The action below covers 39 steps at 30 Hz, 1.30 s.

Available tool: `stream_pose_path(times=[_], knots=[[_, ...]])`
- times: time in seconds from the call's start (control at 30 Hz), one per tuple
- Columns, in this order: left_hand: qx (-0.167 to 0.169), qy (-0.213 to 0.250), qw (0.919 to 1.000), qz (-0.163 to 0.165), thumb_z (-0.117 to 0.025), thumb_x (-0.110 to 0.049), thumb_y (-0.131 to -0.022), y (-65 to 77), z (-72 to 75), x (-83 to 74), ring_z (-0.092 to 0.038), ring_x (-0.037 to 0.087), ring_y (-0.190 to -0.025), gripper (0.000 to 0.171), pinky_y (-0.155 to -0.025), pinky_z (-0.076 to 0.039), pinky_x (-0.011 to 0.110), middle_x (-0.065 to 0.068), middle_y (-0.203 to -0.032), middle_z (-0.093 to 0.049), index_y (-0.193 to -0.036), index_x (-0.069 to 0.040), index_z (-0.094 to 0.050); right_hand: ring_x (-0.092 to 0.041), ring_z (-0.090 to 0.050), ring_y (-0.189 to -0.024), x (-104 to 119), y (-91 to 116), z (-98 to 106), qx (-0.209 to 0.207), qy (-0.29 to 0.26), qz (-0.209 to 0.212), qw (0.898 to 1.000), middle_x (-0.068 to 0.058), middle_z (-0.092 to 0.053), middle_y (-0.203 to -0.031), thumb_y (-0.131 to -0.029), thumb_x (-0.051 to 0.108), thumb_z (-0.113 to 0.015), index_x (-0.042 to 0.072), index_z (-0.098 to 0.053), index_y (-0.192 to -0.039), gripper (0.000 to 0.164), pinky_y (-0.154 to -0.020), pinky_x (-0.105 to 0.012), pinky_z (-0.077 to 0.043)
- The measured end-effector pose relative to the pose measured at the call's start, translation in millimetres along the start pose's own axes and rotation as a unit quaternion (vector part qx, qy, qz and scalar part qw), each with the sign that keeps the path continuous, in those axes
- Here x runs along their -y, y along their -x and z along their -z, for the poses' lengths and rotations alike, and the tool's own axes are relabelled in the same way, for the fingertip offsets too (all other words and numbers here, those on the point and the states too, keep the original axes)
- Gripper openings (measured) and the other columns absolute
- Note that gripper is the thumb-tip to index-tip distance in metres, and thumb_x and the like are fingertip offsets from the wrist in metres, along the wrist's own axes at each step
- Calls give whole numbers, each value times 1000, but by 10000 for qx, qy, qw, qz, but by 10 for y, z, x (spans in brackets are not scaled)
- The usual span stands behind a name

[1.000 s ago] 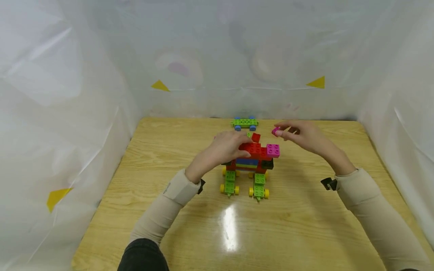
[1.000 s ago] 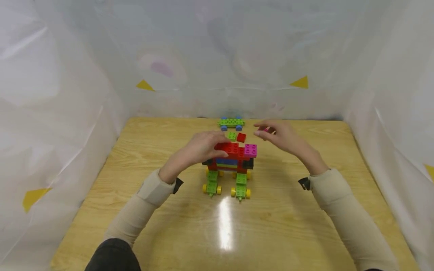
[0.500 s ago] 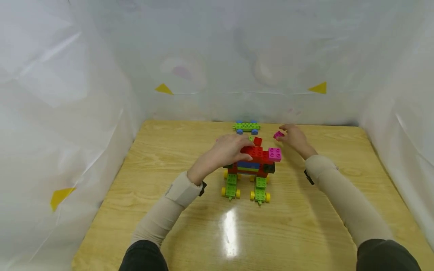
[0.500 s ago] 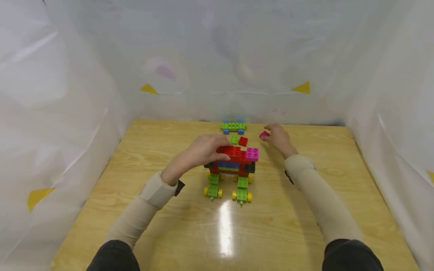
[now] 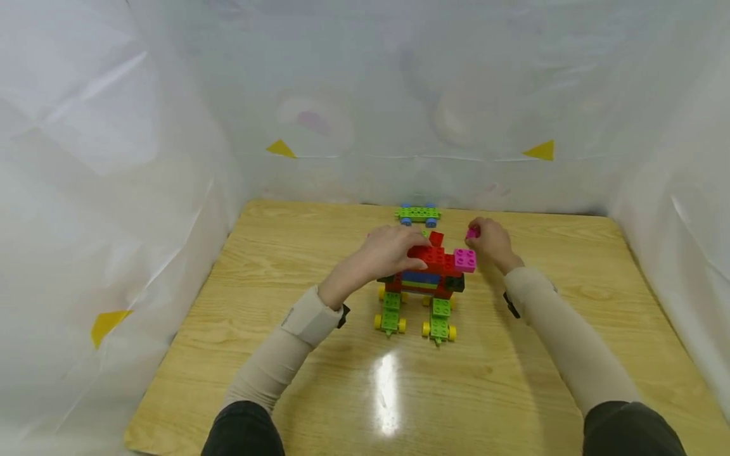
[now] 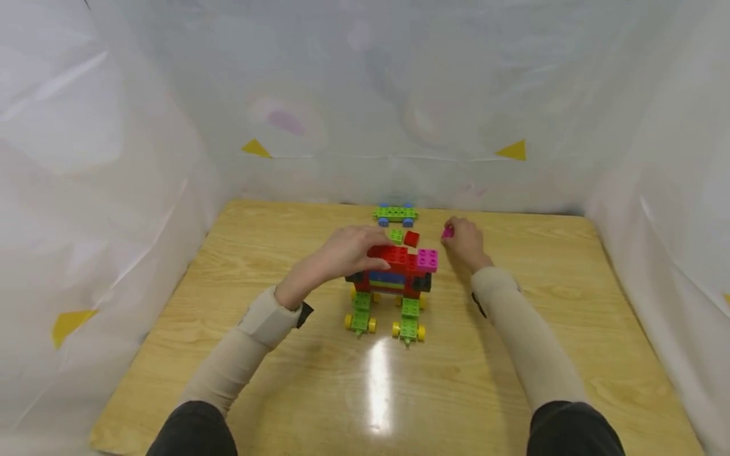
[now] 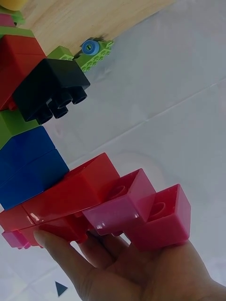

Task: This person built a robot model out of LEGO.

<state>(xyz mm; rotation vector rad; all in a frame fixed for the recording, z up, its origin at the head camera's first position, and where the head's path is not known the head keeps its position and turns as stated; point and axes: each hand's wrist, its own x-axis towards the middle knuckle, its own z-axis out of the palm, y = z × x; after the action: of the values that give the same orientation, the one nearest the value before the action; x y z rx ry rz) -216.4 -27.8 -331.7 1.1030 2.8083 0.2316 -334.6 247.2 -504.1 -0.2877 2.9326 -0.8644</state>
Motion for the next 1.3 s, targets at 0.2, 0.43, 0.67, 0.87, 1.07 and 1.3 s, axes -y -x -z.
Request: stream_pose_path(times=[0.2, 0.43, 0.67, 0.87, 1.07, 1.3], knots=[[48, 41, 10000, 39, -67, -40, -90, -61, 16, 30, -59, 21, -110, 44, -86, -51, 34, 4, -134, -55, -127, -15, -64, -41, -55, -102, -58, 114, 50, -191, -393, 145, 9989, -29, -57, -115, -90, 14, -68, -9, -54, -125, 44, -84, -53, -46], [92, -106, 9999, -5, -65, -40, -91, -99, 25, 97, -60, 15, -102, 43, -81, -51, 31, -1, -123, -59, -127, -16, -62, -28, -56, -108, 319, 429, 456, -486, -1943, 153, 9796, -15, -63, -119, -90, 39, -67, 8, -60, -129, 51, -86, -40, -48], [-7, -15, 10000, -57, -65, -39, -92, -101, 40, 150, -60, 17, -106, 43, -85, -50, 31, 0, -127, -59, -127, -15, -62, -16, -61, -106, 854, 947, 953, -452, -2318, 720, 9690, -3, -65, -119, -90, 37, -68, 20, -64, -127, 41, -81, -16, -49], [-58, -28, 9999, -82, -65, -39, -92, -116, 39, 159, -59, 17, -108, 43, -88, -49, 33, 0, -127, -59, -127, -14, -62, -22, -58, -110, 1083, 1218, 1040, -540, -1556, 1423, 9760, -1, -61, -126, -88, 28, -72, 18, -65, -125, 39, -83, -13, -43], [-116, -122, 9997, -154, -64, -40, -92, -134, 12, 135, -60, 16, -105, 42, -86, -49, 32, 0, -125, -60, -126, -15, -63, -20, -59, -106, 1065, 1265, 992, -536, -1288, 1704, 9755, -3, -62, -123, -87, 19, -74, 12, -67, -122, 36, -86, -11, -40], [-211, -223, 9992, -250, -63, -40, -93, -130, 10, 110, -61, 16, -99, 40, -82, -49, 31, -1, -120, -60, -124, -16, -63, -21, -58, -107, 1041, 1272, 978, -494, -1314, 1688, 9756, -1, -61, -121, -87, 19, -73, 16, -67, -122, 35, -89, -24, -44]])
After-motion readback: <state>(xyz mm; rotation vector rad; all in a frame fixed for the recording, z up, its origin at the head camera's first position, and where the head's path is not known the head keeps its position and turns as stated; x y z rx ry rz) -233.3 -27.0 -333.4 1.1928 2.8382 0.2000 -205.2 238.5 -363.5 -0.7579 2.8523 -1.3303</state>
